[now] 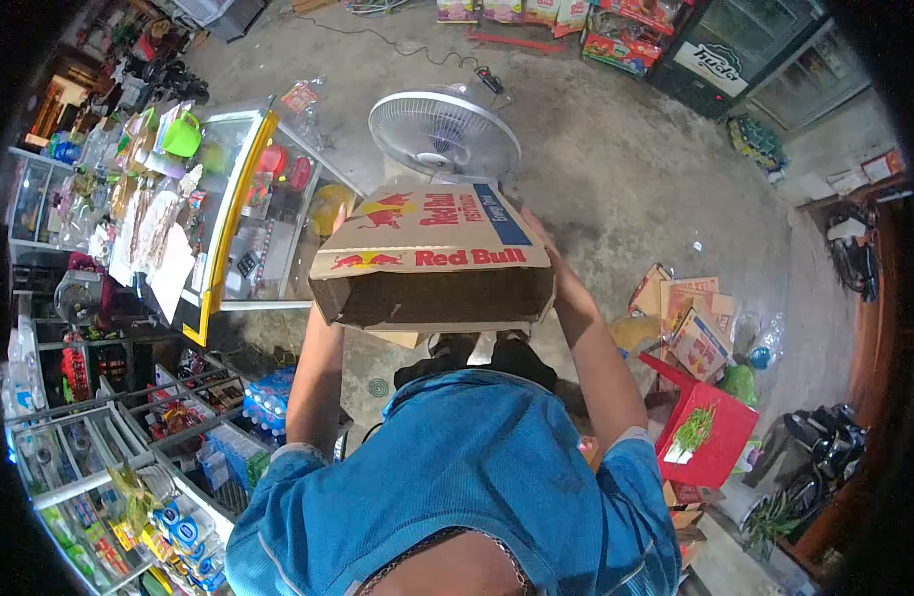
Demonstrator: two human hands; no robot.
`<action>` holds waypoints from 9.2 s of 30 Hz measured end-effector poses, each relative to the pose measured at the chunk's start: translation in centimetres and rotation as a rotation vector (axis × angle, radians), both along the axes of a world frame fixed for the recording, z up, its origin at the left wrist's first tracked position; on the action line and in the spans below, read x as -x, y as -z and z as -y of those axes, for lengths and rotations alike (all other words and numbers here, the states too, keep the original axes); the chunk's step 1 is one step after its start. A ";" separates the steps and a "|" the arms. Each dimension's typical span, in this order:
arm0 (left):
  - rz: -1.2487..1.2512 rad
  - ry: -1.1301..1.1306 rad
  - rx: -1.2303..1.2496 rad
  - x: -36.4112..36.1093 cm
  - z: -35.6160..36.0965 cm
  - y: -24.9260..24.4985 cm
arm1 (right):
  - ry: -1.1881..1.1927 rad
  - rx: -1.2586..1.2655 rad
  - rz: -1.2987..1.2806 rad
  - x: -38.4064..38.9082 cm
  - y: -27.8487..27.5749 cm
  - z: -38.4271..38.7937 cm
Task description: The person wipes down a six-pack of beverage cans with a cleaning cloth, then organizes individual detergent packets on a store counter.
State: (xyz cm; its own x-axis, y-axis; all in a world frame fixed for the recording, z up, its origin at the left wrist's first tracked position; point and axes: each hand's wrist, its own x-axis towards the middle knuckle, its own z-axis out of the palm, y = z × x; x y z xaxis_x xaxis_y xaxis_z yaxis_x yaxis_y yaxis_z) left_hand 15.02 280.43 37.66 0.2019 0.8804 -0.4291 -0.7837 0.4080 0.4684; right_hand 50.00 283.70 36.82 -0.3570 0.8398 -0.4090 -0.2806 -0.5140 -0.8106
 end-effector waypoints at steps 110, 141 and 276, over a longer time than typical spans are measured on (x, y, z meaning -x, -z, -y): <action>-1.098 -1.354 0.582 -58.8 -2.8 0.6 | -1.907 -0.769 0.333 -17.0 10.5 -26.7; -2.271 -1.831 -0.319 -35.3 40.2 -20.9 | -2.418 -1.008 0.259 18.8 10.8 25.7; -0.910 -1.404 0.361 -0.2 116.1 -1.9 | -1.368 -0.677 -0.116 44.5 -18.9 90.7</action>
State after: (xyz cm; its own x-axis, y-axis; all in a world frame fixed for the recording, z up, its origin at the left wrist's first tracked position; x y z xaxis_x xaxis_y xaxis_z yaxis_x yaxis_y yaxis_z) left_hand 15.22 164.34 39.55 -0.9869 -0.0047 -0.1615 -0.1595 -0.1314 0.9784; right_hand 5.47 192.98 55.77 -0.9904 -0.1375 -0.0126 0.0097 0.0219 -0.9997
